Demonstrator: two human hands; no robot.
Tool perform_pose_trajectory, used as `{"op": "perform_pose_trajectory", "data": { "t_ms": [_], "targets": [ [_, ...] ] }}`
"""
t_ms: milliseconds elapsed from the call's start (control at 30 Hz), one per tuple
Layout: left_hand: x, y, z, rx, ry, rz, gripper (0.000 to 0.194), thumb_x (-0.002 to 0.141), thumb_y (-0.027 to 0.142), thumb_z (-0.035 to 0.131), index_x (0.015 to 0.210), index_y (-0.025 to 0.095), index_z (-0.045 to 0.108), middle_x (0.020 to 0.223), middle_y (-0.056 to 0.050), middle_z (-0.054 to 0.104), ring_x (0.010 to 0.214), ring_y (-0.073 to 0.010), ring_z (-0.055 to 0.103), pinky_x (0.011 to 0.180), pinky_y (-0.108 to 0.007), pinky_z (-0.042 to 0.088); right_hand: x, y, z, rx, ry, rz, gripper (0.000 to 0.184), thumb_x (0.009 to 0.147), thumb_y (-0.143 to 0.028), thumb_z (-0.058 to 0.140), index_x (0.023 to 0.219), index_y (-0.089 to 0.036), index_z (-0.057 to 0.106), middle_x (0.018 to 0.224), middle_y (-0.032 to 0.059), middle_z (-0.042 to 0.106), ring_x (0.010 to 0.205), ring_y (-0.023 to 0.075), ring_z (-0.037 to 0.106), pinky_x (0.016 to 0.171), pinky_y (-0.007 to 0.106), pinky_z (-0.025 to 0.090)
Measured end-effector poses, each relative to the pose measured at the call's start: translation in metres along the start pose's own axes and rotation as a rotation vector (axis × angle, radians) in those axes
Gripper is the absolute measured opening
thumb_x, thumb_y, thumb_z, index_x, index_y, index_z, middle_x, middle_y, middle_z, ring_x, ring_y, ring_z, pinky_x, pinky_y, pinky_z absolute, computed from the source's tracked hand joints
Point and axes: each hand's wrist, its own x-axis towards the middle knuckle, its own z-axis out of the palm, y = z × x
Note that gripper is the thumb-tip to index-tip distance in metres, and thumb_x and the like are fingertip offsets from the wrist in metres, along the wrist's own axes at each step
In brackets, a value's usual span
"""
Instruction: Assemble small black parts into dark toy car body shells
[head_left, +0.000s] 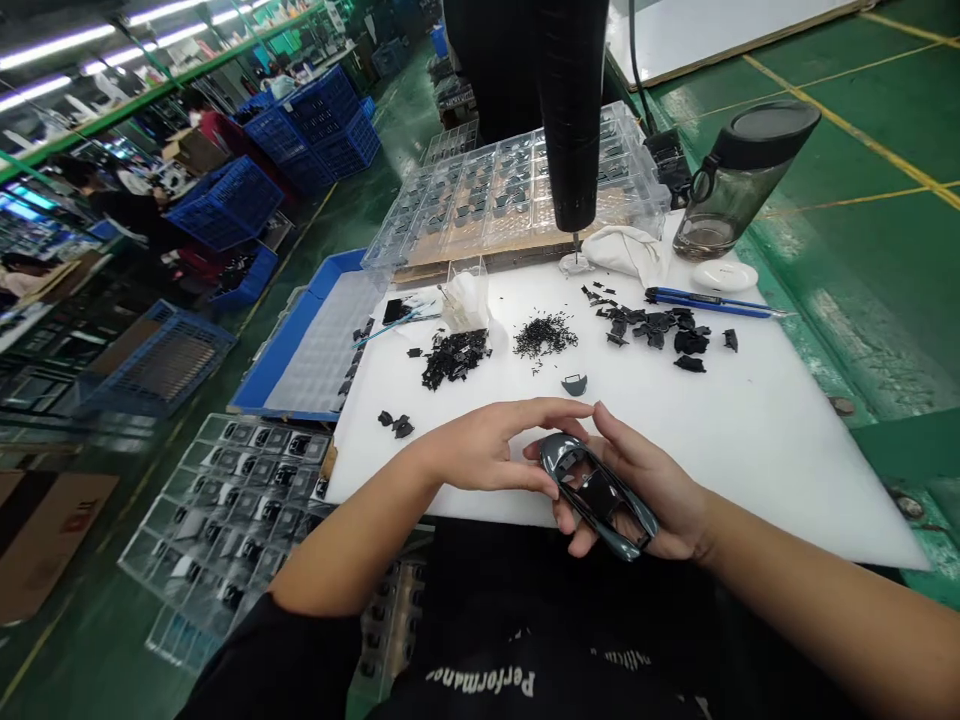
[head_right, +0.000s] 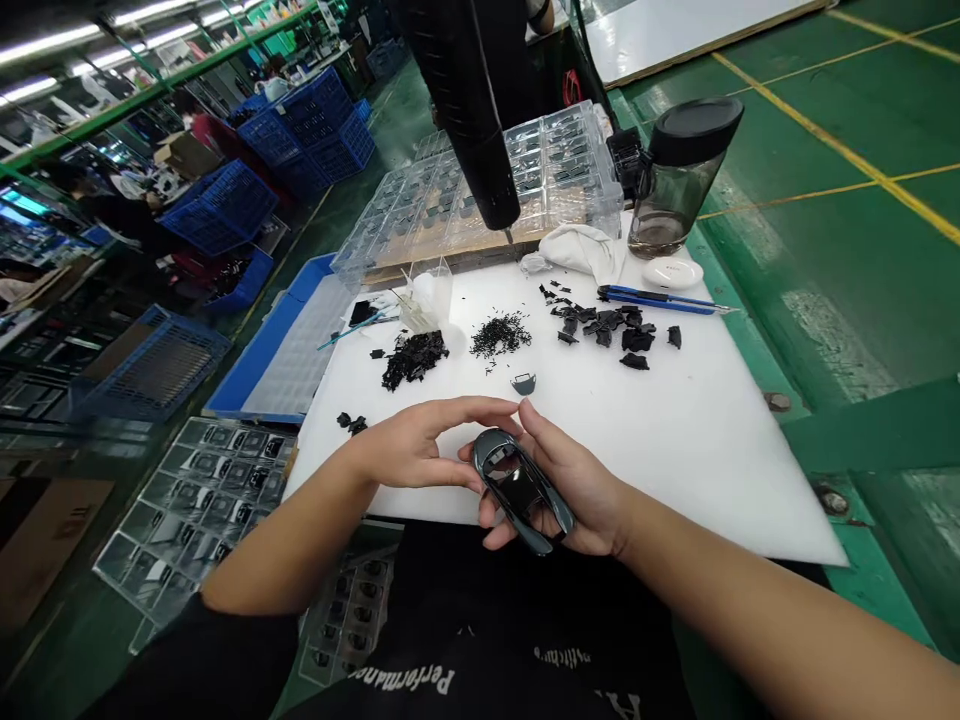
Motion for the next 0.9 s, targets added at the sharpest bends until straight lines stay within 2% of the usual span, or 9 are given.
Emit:
{"op": "perform_pose_trajectory", "data": {
  "t_ms": [133, 233, 300, 400, 500, 567, 667, 900],
  "targets": [
    [-0.006, -0.003, 0.008, -0.035, 0.077, 0.011, 0.079, 0.076, 0.028, 0.078, 0.144, 0.027, 0.038, 0.125, -0.012, 0.062, 0.121, -0.0243, 0.058, 0.108, -0.043, 0.044, -0.005, -0.003, 0.004, -0.053, 0.017, 0.052, 0.066, 0.096, -0.069, 0.024, 0.13, -0.017, 0.046, 0.084, 0.0097, 0.067, 0.076, 0.0236, 0.071, 0.067, 0.033, 0.06],
    [-0.012, -0.004, 0.01, -0.032, 0.135, -0.002, 0.079, 0.076, 0.029, 0.078, 0.143, 0.029, 0.037, 0.124, -0.011, 0.064, 0.122, -0.0243, 0.058, 0.11, -0.045, 0.042, -0.008, -0.003, 0.002, -0.215, 0.109, -0.074, 0.066, 0.093, -0.071, 0.027, 0.124, -0.019, 0.051, 0.094, 0.0111, 0.067, 0.082, 0.0251, 0.07, 0.075, 0.038, 0.059],
    [-0.015, -0.005, 0.009, -0.013, 0.181, -0.016, 0.079, 0.076, 0.03, 0.078, 0.142, 0.029, 0.036, 0.124, -0.011, 0.064, 0.123, -0.0246, 0.058, 0.111, -0.046, 0.04, -0.01, -0.003, -0.002, -0.469, 0.265, -0.265, 0.055, 0.095, -0.066, 0.034, 0.122, -0.022, 0.053, 0.105, 0.0115, 0.066, 0.09, 0.0255, 0.068, 0.081, 0.04, 0.057],
    [-0.02, -0.008, 0.008, 0.022, 0.245, -0.05, 0.078, 0.076, 0.031, 0.078, 0.141, 0.028, 0.036, 0.123, -0.011, 0.065, 0.12, -0.0239, 0.059, 0.11, -0.045, 0.041, -0.015, 0.001, -0.009, -1.036, 0.458, -0.523, 0.038, 0.093, -0.049, 0.056, 0.123, -0.026, 0.051, 0.12, 0.0098, 0.06, 0.105, 0.0261, 0.062, 0.089, 0.041, 0.054],
    [-0.022, -0.009, 0.009, 0.056, 0.292, -0.08, 0.075, 0.077, 0.031, 0.077, 0.14, 0.029, 0.037, 0.121, -0.01, 0.066, 0.118, -0.0224, 0.06, 0.107, -0.042, 0.044, -0.018, 0.008, -0.011, -1.533, 0.438, -0.673, 0.04, 0.09, -0.034, 0.063, 0.126, -0.027, 0.049, 0.124, 0.01, 0.056, 0.108, 0.026, 0.059, 0.09, 0.04, 0.053],
    [-0.022, -0.009, 0.011, 0.082, 0.301, -0.085, 0.074, 0.077, 0.031, 0.077, 0.139, 0.029, 0.038, 0.121, -0.009, 0.066, 0.117, -0.0224, 0.061, 0.104, -0.041, 0.045, -0.018, 0.013, -0.01, -1.726, 0.392, -0.74, 0.04, 0.092, -0.03, 0.06, 0.13, -0.027, 0.047, 0.126, 0.0111, 0.053, 0.106, 0.0253, 0.059, 0.086, 0.038, 0.054],
    [-0.021, -0.008, 0.011, 0.098, 0.288, -0.064, 0.073, 0.077, 0.032, 0.076, 0.139, 0.029, 0.038, 0.121, -0.01, 0.066, 0.116, -0.0224, 0.062, 0.103, -0.04, 0.046, -0.016, 0.016, -0.009, -1.855, 0.361, -0.778, 0.041, 0.095, -0.028, 0.056, 0.134, -0.026, 0.044, 0.128, 0.0122, 0.05, 0.105, 0.0244, 0.059, 0.082, 0.035, 0.054],
    [-0.019, -0.003, 0.01, 0.095, 0.263, -0.048, 0.071, 0.077, 0.03, 0.077, 0.138, 0.028, 0.039, 0.121, -0.01, 0.065, 0.118, -0.021, 0.06, 0.106, -0.038, 0.044, -0.016, 0.019, -0.008, -1.94, 0.377, -0.814, 0.043, 0.096, -0.025, 0.054, 0.137, -0.024, 0.042, 0.127, 0.0135, 0.048, 0.108, 0.0244, 0.056, 0.083, 0.035, 0.054]
  ]
}}
